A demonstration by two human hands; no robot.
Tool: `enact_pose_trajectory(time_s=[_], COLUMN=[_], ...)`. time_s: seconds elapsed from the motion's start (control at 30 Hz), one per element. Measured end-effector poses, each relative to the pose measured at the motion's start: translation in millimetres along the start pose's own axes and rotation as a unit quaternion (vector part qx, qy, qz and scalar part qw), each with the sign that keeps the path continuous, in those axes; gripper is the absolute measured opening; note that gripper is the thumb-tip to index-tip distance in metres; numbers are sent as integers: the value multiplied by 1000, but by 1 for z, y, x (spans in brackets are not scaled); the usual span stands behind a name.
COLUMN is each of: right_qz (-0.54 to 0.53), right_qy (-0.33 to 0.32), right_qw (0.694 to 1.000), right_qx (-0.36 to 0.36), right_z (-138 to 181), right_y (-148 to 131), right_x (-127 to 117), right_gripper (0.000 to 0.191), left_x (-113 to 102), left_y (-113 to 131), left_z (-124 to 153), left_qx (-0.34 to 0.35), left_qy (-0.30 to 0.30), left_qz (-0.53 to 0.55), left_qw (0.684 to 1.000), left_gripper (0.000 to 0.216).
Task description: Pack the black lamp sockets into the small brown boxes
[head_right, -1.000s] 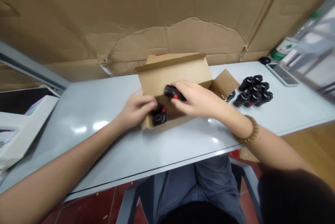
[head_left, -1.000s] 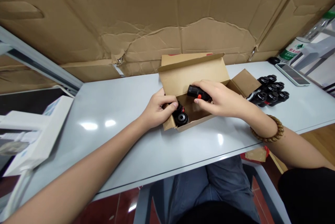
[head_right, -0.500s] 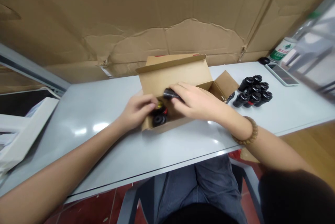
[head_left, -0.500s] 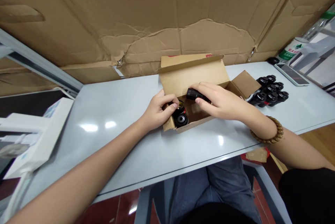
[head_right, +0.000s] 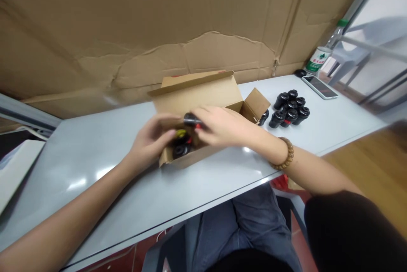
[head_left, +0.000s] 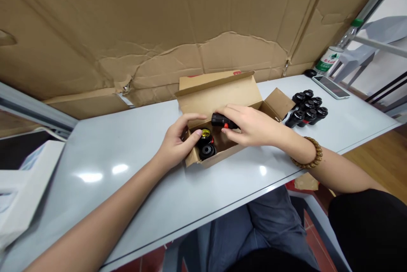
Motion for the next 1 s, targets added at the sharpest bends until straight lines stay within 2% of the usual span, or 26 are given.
enact_pose_trajectory(time_s=[0.23, 0.43, 0.63, 0.8, 1.0], right_qz=[-19, -12, -15, -23, 4], right_qy=[27, 12, 9, 40, 22], right_qw=[999, 1000, 999, 999, 999], right_qx=[8, 7, 29, -3, -40], right_z=[1, 0, 1, 2, 1], right_y=[-1, -3, -1, -1, -4], right_x=[-5, -5, -5, -4, -1], right_gripper=[33, 35, 43, 43, 30], left_x=[2, 2, 4, 4, 4], left_y=[-4, -4, -10, -15, -16], left_z=[-3, -4, -3, -2, -3], left_qx=[-29, -30, -70, -75, -68], left_qy=[4, 16, 12, 11, 10], left_qz=[42, 65, 85, 85, 80], left_qw=[999, 997, 994, 993, 994], left_gripper=[38, 41, 47, 48, 47])
Point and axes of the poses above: each hand's wrist, its own z-axis away from the middle knuckle, its own x-axis out of the palm, y = z × x, the point moved 8 cm from there along -z, towards the middle knuckle, and after that the axes turned 5 degrees about y, right-handed, at the moved point
